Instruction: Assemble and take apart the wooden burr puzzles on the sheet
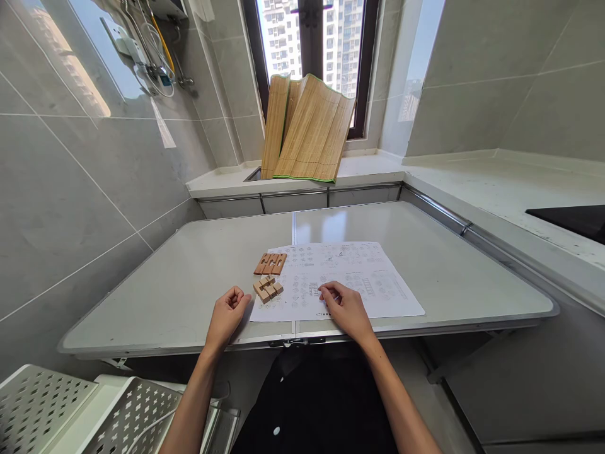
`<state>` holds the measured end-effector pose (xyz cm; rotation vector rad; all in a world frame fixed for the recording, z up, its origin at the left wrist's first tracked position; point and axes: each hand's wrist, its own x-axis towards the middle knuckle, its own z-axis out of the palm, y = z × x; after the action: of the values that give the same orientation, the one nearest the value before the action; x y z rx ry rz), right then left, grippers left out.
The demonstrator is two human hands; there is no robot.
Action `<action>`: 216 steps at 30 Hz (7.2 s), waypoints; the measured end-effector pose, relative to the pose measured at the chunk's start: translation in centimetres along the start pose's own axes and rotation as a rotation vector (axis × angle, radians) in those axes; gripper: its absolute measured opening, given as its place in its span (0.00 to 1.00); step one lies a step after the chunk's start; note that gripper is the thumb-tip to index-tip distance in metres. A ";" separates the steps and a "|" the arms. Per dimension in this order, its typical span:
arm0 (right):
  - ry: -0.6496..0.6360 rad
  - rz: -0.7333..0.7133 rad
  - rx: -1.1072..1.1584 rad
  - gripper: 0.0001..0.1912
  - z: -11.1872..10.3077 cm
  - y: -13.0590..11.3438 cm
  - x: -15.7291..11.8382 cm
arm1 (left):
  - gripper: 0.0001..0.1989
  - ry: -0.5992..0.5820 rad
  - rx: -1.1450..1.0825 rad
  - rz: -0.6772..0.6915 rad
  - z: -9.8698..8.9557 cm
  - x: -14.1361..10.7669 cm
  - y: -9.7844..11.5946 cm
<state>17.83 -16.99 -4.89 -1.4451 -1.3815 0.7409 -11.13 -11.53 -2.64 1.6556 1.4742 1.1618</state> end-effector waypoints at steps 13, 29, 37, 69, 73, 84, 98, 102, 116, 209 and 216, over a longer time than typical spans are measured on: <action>0.000 0.000 -0.005 0.19 -0.1 -0.2 -0.1 | 0.15 0.002 0.011 -0.003 0.0 0.1 0.1; -0.001 -0.027 0.003 0.19 -0.1 -0.5 0.1 | 0.12 0.113 0.457 0.167 2.3 4.0 2.1; -0.004 -0.046 -0.002 0.20 -0.1 -0.4 0.3 | 0.29 -0.043 0.821 0.059 5.1 7.8 3.5; 0.047 -0.094 0.020 0.18 -0.1 -0.8 0.6 | 0.24 -0.375 0.744 0.373 8.9 3.3 7.2; 0.135 -0.100 0.035 0.18 -0.1 -0.4 0.6 | 0.24 -0.401 0.728 0.415 9.5 1.7 7.4; 0.284 -0.169 -0.256 0.21 -0.6 2.7 0.2 | 0.16 -0.380 0.641 0.425 10.4 0.1 6.6; 0.109 -0.228 -0.385 0.33 -1.1 2.8 -0.3 | 0.11 -0.359 0.762 0.386 11.6 0.8 6.7; 0.174 -0.166 -0.271 0.33 -1.4 2.2 -0.8 | 0.10 -0.303 0.523 0.322 10.4 0.2 7.1; 0.027 -0.219 0.542 0.32 -0.9 0.8 0.0 | 0.24 -0.493 -0.511 -0.166 8.3 -2.3 5.8; -0.275 -0.306 0.316 0.47 -2.4 0.5 -1.6 | 0.26 -0.493 -0.559 -0.185 8.7 -2.6 3.7; -0.208 -0.319 0.337 0.46 -1.9 0.0 -1.8 | 0.26 -0.496 -0.570 -0.195 8.6 -2.6 3.7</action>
<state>19.27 -19.19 -4.52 -0.8802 -1.5147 0.8813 -1.69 -13.93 -3.44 1.2461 0.8624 0.8687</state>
